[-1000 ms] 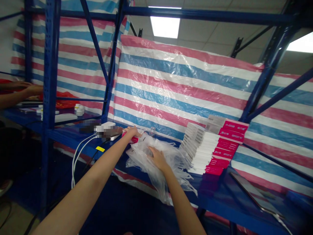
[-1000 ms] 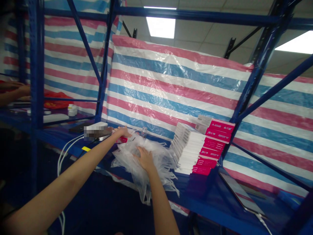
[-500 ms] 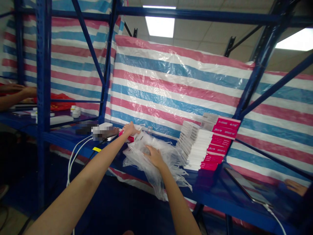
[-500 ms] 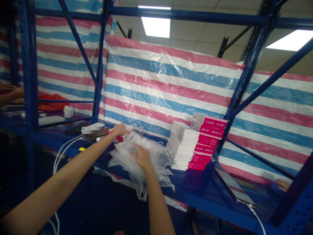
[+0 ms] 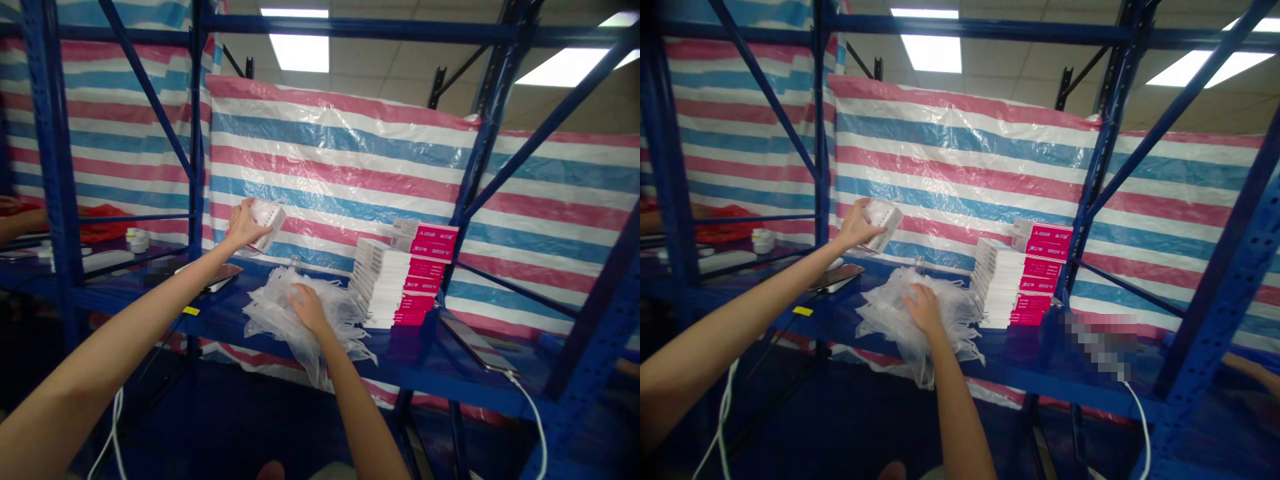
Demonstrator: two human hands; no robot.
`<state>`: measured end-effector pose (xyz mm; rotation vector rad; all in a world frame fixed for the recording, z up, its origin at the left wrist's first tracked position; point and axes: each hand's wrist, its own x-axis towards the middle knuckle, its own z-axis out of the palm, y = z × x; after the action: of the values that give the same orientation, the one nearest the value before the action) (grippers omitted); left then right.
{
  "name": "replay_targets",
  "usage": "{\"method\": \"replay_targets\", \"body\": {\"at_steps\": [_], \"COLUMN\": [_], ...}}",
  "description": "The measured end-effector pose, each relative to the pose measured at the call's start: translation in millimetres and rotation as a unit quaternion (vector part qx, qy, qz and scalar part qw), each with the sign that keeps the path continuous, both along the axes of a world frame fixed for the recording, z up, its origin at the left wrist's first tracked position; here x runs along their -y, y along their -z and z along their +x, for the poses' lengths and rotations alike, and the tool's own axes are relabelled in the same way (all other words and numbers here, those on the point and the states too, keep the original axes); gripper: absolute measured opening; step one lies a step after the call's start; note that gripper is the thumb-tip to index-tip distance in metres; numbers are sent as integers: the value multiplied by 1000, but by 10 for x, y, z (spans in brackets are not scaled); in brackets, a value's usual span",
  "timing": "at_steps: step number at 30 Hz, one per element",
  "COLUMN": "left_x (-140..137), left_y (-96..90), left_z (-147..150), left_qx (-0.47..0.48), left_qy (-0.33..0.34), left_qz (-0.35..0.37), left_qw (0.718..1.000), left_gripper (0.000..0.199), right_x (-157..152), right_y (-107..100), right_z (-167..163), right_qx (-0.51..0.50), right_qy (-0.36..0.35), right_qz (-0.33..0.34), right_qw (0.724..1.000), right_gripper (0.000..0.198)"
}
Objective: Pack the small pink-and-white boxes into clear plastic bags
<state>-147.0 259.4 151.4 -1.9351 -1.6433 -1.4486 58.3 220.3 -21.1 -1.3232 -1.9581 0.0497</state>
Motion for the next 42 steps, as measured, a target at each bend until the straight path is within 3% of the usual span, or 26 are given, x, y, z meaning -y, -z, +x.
{"method": "replay_targets", "body": {"at_steps": [3, 6, 8, 10, 12, 15, 19, 22, 24, 27, 30, 35, 39, 42], "left_x": [237, 481, 612, 689, 702, 616, 418, 327, 304, 291, 275, 309, 434, 507], "left_y": [-56, -28, 56, 207, 418, 769, 1044, 1041, 1011, 1026, 1093, 1090, 1026, 1010], "left_z": [168, 410, 587, 753, 891, 1003, 939, 824, 771, 760, 806, 738, 446, 324], "left_qx": [-46, -143, -203, -250, -287, -322, -301, -249, -217, -256, -322, -317, -293, -271], "left_qy": [64, 135, 163, 182, 204, 264, 371, 416, 397, 264, 182, 168, 140, 166], "left_qz": [16, 44, 45, 26, 1, -54, -178, -223, -189, -114, -101, -112, -116, -135], "left_qw": [997, 979, 964, 951, 936, 907, 860, 846, 871, 923, 924, 927, 939, 939], "left_gripper": [87, 90, 90, 90, 94, 100, 105, 99, 69, 35, 27, 12, 16, 28], "right_x": [148, 329, 442, 528, 574, 563, 455, 372, 326, 261, 207, 202, 242, 264], "right_y": [-157, -450, -677, -852, -912, -785, -538, -482, -489, -518, -559, -611, -553, -482], "right_z": [3, 79, 178, 296, 409, 541, 620, 614, 586, 525, 477, 565, 794, 871], "right_qx": [-56, -137, -200, -210, -139, -11, 76, 126, 140, 150, 195, 236, 140, 48], "right_qy": [66, 119, 154, 154, 111, 74, 99, 80, 72, 80, 84, 93, 162, 166], "right_qz": [139, 253, 323, 350, 305, 155, 2, -33, -26, 24, 51, 35, 67, 100], "right_qw": [986, 950, 912, 900, 935, 985, 992, 988, 987, 985, 976, 967, 974, 980], "right_gripper": [32, 32, 32, 29, 25, 28, 36, 28, 24, 26, 28, 21, 25, 25]}}
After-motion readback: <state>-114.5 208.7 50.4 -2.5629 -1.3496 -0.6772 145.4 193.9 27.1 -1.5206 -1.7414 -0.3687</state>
